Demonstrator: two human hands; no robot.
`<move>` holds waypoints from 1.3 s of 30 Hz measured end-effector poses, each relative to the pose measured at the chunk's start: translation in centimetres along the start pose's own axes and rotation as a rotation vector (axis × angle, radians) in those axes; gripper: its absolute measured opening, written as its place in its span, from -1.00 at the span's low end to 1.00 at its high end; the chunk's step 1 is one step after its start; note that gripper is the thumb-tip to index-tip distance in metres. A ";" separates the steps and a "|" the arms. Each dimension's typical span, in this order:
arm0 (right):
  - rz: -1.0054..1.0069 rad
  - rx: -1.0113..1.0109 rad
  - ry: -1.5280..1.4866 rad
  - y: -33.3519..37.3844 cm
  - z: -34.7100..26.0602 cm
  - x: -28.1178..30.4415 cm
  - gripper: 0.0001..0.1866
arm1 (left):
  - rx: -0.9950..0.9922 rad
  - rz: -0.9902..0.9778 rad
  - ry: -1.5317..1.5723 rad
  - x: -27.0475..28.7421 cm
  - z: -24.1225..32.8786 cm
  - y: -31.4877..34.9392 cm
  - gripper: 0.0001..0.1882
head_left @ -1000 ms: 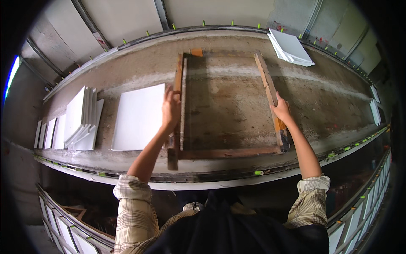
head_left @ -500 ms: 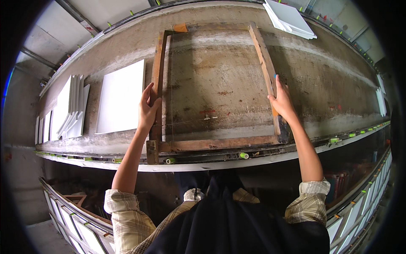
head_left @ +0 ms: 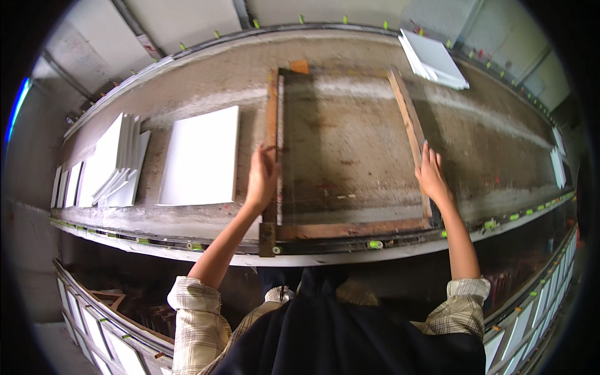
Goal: The person repeatedly picks up white rectangular panels from a stack and places them into a wooden frame on a workbench. They align the panels within the frame and then remove them to place them onto a growing stack on the left side of the bench. This cycle of picking, framing, and restacking is performed continuously throughout the video.
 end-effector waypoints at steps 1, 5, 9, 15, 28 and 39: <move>0.004 -0.006 0.085 0.4 -1.7 1.1 -0.20 | -0.212 0.095 -0.046 0.3 -0.8 0.3 -0.42; 0.098 0.131 -0.042 -1.2 -11.5 5.6 -0.27 | -0.170 0.012 -0.012 5.9 1.3 1.2 -0.41; -0.072 0.553 -0.630 -3.9 -27.8 8.0 -0.54 | -0.144 0.149 0.155 17.8 -1.3 0.9 -0.46; -0.402 0.927 -0.813 -7.4 -52.3 4.6 -0.60 | -0.110 0.600 0.273 38.0 -10.0 1.5 -0.55; -0.381 0.746 -1.065 -14.7 -79.0 -9.4 -0.32 | 0.531 0.925 -0.439 55.2 -26.0 0.8 -0.46; -0.506 0.591 -1.331 -13.3 -79.6 -8.4 -0.28 | 0.266 0.868 -0.013 56.0 -21.6 0.9 -0.40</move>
Point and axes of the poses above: each hand's wrist, its own y-axis away from the middle knuckle, its own x-axis out of the back of the hand, z = x × y, the point moved 3 cm from there along -y, towards the middle knuckle, and after that the axes turned 6 degrees about x, right-handed, at the moved point
